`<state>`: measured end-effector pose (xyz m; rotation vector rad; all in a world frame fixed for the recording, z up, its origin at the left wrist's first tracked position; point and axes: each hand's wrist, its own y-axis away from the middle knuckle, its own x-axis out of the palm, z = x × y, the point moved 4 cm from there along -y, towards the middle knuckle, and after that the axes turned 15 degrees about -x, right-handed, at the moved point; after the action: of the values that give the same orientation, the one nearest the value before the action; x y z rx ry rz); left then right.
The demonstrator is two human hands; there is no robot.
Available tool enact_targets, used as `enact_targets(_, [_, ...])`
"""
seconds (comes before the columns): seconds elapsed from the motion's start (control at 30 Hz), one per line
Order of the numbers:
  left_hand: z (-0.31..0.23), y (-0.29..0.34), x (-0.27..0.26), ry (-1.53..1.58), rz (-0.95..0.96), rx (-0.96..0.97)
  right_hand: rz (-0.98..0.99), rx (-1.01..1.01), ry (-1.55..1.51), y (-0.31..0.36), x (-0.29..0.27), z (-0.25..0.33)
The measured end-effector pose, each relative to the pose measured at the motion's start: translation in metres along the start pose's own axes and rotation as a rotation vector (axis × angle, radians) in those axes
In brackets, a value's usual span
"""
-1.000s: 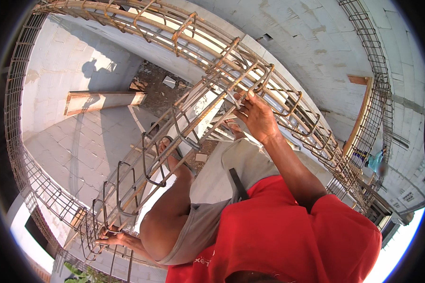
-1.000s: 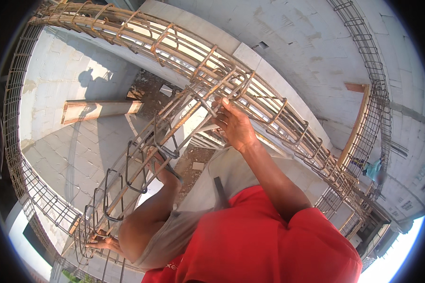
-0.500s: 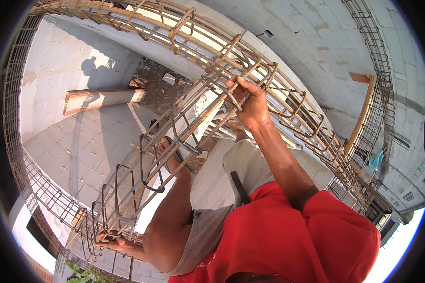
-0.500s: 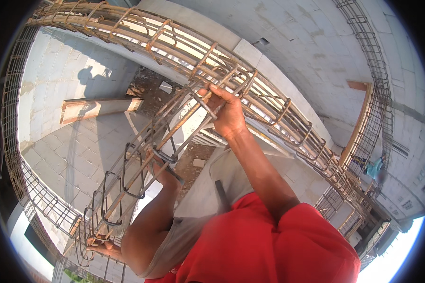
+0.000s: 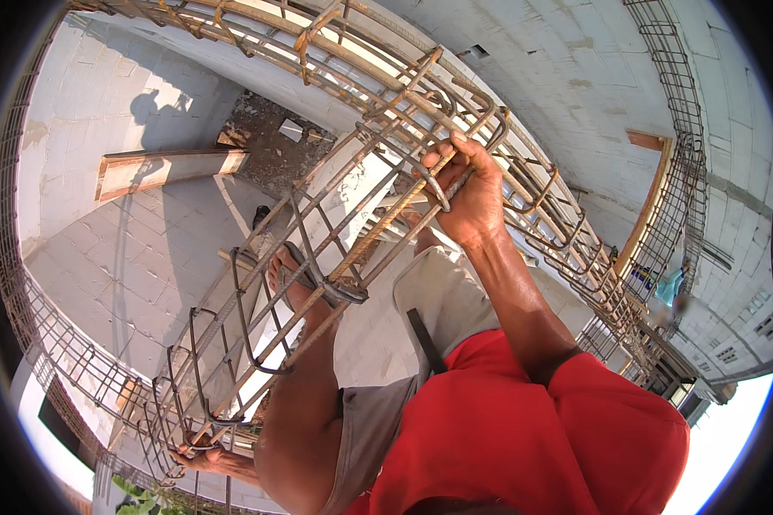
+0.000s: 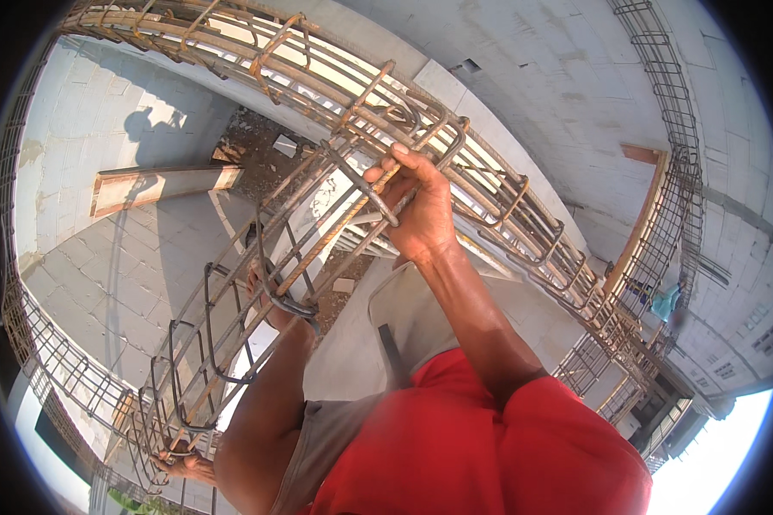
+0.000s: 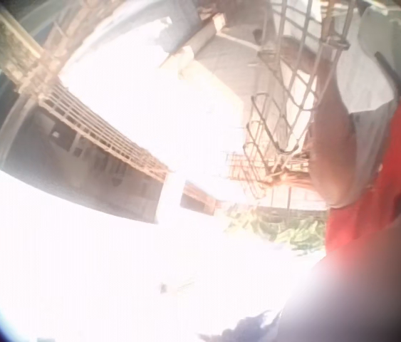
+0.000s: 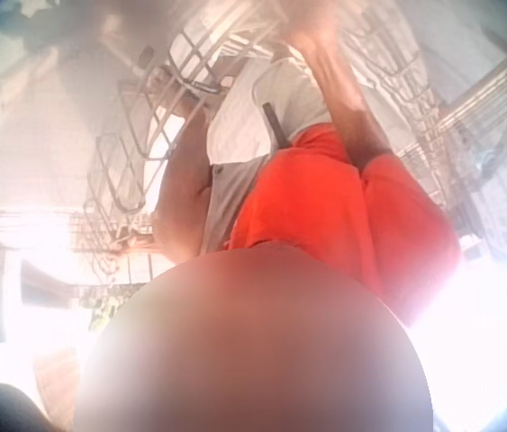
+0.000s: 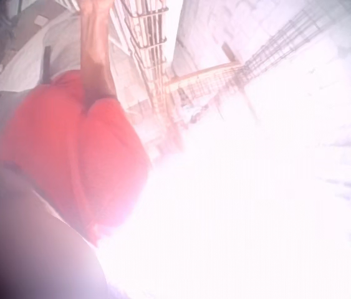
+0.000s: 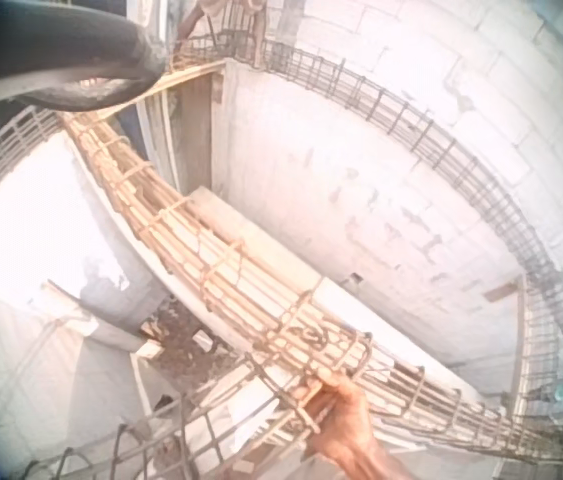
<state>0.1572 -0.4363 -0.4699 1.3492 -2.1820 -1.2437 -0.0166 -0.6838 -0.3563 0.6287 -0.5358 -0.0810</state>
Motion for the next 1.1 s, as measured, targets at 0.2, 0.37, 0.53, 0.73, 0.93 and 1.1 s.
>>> enact_targets(0.2, [0.001, 0.000, -0.009, 0.002, -0.025, 0.000, 0.007, -0.031, 0.007, -0.001, -0.004, -0.001])
enact_targets(0.37, [0.010, -0.004, -0.020, 0.037, -0.051, -0.029, 0.134, -0.003, 0.031, -0.006, -0.008, -0.004])
enact_targets(0.53, [0.004, -0.002, -0.034, 0.029, -0.071, -0.011, 0.120, -0.025, -0.022, -0.008, -0.010, -0.002])
enact_targets(0.73, [0.002, -0.002, -0.051, 0.050, -0.109, -0.019, 0.156, -0.033, -0.023, -0.012, -0.016, -0.004])
enact_targets(0.93, [0.001, -0.001, -0.068, 0.053, -0.133, 0.000, 0.099, -0.002, 0.011, -0.008, -0.016, 0.001])
enact_targets(1.1, [0.002, 0.000, -0.086, 0.090, -0.174, -0.016, 0.195, -0.009, 0.032, -0.008, -0.002, 0.001])
